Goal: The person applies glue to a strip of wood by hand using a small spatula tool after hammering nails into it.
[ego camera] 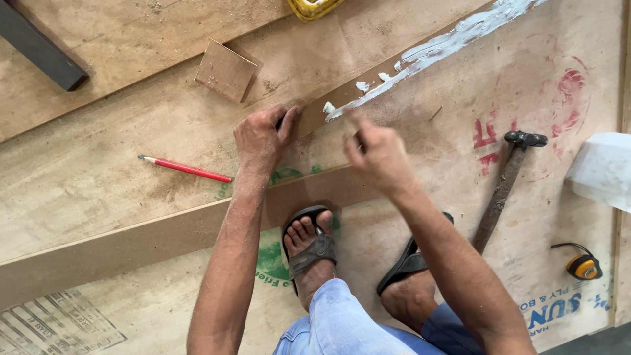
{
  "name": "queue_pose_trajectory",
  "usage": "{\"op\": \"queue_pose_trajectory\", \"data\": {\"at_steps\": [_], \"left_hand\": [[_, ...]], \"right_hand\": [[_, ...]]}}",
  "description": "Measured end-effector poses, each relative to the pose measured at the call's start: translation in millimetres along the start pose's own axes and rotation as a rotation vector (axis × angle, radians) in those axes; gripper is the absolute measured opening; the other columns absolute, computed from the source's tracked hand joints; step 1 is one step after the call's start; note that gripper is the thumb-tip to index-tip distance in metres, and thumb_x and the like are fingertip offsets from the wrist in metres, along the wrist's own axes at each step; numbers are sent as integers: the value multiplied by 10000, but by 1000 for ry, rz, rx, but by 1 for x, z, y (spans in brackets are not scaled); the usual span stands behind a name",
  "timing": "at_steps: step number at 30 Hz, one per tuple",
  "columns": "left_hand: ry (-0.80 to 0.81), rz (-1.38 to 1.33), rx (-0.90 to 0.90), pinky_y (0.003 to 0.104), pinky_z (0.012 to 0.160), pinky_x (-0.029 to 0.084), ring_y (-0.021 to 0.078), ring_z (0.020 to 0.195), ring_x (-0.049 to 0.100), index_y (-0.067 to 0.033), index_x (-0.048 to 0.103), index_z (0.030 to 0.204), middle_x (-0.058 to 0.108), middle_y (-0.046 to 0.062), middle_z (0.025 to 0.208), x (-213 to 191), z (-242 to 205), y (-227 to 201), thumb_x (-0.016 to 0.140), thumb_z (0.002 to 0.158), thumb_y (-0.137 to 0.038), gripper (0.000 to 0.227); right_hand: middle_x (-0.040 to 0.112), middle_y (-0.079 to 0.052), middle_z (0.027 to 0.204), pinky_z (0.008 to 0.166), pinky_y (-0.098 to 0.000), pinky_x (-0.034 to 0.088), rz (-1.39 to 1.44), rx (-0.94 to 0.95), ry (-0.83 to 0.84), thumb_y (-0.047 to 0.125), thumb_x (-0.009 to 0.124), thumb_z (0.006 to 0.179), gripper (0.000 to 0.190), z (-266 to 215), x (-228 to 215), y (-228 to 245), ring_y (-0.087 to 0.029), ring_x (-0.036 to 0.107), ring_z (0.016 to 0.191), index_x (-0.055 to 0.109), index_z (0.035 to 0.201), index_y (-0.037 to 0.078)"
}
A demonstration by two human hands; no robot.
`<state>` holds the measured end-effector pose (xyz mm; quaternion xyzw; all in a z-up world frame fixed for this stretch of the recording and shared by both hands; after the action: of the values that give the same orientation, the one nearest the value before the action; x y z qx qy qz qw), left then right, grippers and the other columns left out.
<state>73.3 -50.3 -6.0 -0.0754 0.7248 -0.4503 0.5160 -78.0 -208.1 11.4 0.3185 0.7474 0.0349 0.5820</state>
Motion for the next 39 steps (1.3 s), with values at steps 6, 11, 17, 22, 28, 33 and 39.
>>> {"op": "queue_pose_trajectory", "data": {"at_steps": [6,11,17,22,28,33,39], "left_hand": [[-15,29,10,427,561,528,275,563,672,-110,774,805,666,110,623,0,0,0,690,1004,-466,416],[-12,11,5,439,569,524,304,575,668,-107,773,815,664,127,635,1,-2,1,696,1002,-461,408],[-48,20,61,438,573,523,305,604,678,-106,766,832,679,125,674,-1,-2,-3,687,1012,-451,397],[-30,50,42,427,561,527,278,573,671,-101,755,806,668,114,639,2,-1,1,699,1007,-460,415],[-6,9,24,417,555,530,252,551,673,-109,750,799,670,96,625,4,-1,3,688,1008,-463,415],[-63,36,67,441,556,515,315,594,667,-106,743,796,667,130,661,-3,-4,-3,699,1006,-451,406],[-50,25,58,441,560,517,312,578,666,-100,747,796,659,130,645,-1,-2,-2,705,1004,-449,408]], "right_hand": [[655,-55,656,542,-339,574,120,84,-205,111,579,1050,810,14,-41,-42,-148,608,506,77,1686,99],[685,-70,666,552,-300,608,257,79,-159,79,589,1036,818,10,-22,-33,-141,639,527,81,1675,116],[763,-44,789,524,-267,599,641,200,-199,68,590,1047,725,7,-32,-45,-99,623,556,252,1683,153],[762,-46,747,498,-252,571,527,293,-235,79,591,1041,701,22,-46,-61,-80,636,515,258,1655,135],[765,-60,729,508,-251,568,537,211,-94,65,590,1036,743,23,-29,-41,-69,637,515,208,1665,165],[769,-72,745,543,-288,570,610,198,-128,31,563,1046,805,13,-21,-24,-112,621,537,130,1700,216],[714,-111,642,603,-359,624,328,131,-50,73,548,1000,930,13,6,2,-215,691,506,-121,1642,139]]}}
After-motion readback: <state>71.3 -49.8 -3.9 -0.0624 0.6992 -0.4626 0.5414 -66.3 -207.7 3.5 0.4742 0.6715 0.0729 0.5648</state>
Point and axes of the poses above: each hand's wrist, its own z-axis towards the middle knuckle, its own x-axis out of the palm, y = z × x, the point moved 9 cm from there along z, towards the middle knuckle
